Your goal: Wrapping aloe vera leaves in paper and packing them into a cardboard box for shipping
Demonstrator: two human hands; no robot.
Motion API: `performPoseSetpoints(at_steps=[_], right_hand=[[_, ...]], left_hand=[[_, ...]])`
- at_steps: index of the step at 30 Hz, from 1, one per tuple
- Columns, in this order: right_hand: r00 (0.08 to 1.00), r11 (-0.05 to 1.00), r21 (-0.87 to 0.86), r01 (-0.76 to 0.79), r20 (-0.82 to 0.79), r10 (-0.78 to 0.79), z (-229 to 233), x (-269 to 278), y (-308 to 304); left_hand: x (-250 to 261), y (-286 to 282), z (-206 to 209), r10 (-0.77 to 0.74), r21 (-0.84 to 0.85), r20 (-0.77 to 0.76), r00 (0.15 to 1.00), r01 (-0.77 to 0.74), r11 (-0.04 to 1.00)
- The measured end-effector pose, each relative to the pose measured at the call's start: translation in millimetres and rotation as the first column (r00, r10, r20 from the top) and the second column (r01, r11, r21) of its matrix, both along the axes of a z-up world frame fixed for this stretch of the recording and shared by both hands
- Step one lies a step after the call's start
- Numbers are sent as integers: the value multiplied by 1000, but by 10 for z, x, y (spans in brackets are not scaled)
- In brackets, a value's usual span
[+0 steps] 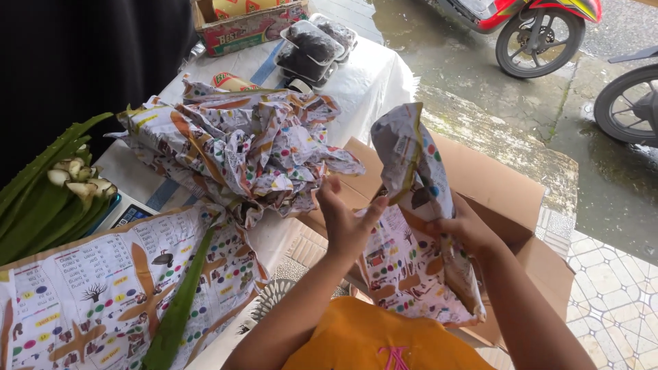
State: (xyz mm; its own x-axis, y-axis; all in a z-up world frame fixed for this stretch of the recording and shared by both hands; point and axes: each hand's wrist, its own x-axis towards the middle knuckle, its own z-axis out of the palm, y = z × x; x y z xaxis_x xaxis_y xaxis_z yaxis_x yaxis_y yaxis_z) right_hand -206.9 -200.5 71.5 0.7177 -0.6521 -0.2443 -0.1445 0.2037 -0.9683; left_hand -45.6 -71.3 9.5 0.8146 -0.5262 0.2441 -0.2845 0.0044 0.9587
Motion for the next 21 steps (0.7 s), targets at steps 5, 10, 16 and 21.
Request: performPoseSetpoints(at_steps=[5, 10, 16, 21], right_hand=[[997, 997, 44, -59, 52, 57, -11, -5, 61], [998, 993, 113, -38, 62, 31, -493, -254, -264], [958, 813, 579, -62, 262, -114, -1593, -739, -868], [942, 828, 514, -225, 330, 51, -562, -417, -447]], left_hand=[[52, -75, 363, -115, 208, 322, 940, 49, 977], [191, -1, 129, -111, 134, 82, 990, 99, 986], [303, 187, 65, -32, 18, -340, 940, 41, 999], [354, 141, -410, 368, 238, -31, 929, -351, 906]])
